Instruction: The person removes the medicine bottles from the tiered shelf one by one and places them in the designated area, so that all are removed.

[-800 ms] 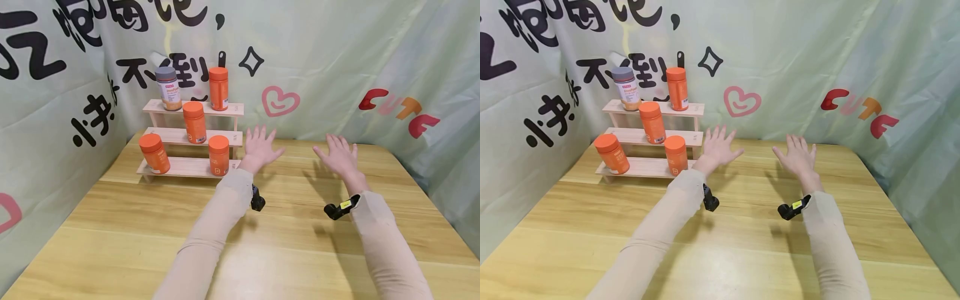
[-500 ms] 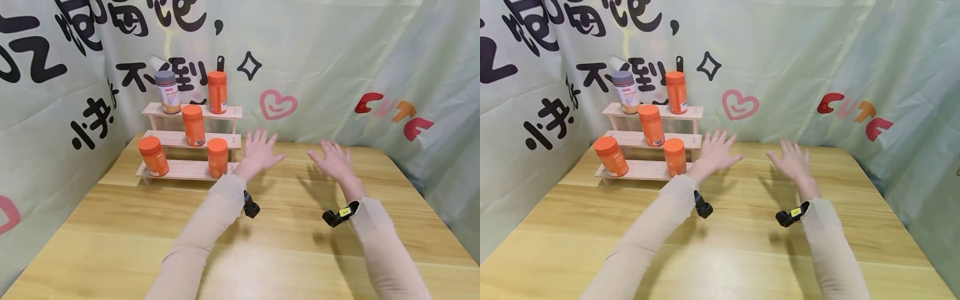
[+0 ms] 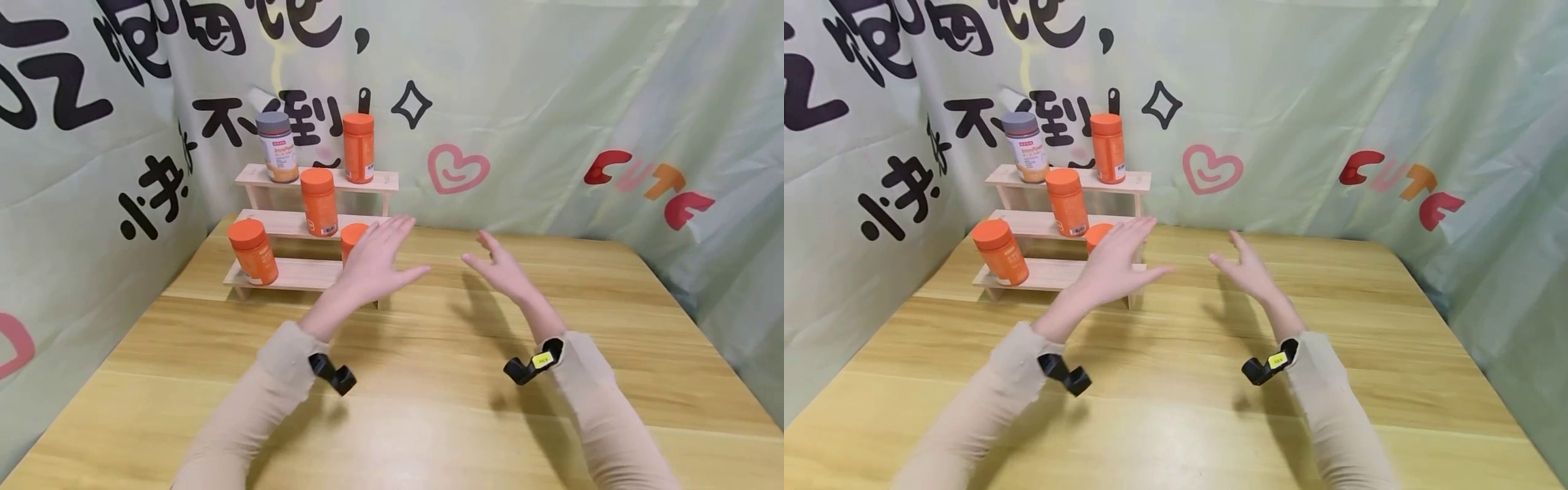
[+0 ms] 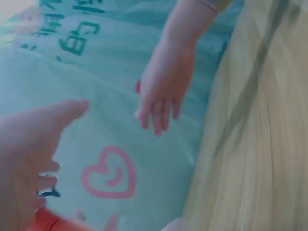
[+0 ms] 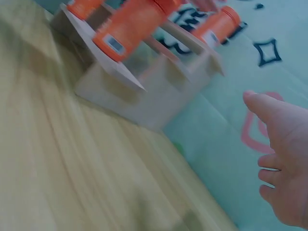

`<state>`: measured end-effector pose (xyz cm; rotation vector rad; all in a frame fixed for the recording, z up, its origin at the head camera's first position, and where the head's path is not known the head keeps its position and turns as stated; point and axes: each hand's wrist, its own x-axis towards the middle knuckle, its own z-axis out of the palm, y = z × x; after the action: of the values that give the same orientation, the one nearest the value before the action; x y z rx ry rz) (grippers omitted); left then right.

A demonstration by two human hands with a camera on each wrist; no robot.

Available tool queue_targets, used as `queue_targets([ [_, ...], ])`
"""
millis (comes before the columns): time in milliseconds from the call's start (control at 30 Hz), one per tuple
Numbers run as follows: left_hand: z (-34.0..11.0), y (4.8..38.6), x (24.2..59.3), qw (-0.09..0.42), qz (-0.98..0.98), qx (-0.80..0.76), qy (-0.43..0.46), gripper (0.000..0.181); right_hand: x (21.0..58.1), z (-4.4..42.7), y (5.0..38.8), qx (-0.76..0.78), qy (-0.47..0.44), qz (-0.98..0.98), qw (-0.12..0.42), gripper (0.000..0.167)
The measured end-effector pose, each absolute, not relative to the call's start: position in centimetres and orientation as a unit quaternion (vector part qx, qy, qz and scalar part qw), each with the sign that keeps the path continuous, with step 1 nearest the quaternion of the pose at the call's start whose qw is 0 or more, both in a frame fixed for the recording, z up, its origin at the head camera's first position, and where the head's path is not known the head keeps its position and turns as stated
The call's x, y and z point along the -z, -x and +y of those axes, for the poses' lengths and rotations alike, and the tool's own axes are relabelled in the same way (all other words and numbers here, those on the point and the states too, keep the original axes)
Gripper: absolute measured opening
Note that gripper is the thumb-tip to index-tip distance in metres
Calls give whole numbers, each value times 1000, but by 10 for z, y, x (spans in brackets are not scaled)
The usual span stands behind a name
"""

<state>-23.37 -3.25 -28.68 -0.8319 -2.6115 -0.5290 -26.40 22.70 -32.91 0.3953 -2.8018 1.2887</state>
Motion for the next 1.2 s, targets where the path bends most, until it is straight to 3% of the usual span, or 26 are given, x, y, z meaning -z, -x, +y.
queue_targets([
  [233,-89,208,275,256,-874,286,297,76,324,182,253,-458,-172,-871,-36,72],
  [533,-172,204,287,319,-854,371,177,85,350,156,259,-485,-202,-849,-54,77],
  [667,-208,203,291,281,-858,418,102,89,352,147,258,-497,-206,-841,-60,78],
  [833,-248,211,303,189,-860,471,38,96,354,134,258,-511,-206,-831,-73,77],
  [1067,-281,231,339,45,-859,507,50,100,359,120,259,-512,-204,-829,-90,75],
  [1200,-289,242,362,-14,-855,513,69,96,366,114,262,-505,-189,-836,-104,77],
])
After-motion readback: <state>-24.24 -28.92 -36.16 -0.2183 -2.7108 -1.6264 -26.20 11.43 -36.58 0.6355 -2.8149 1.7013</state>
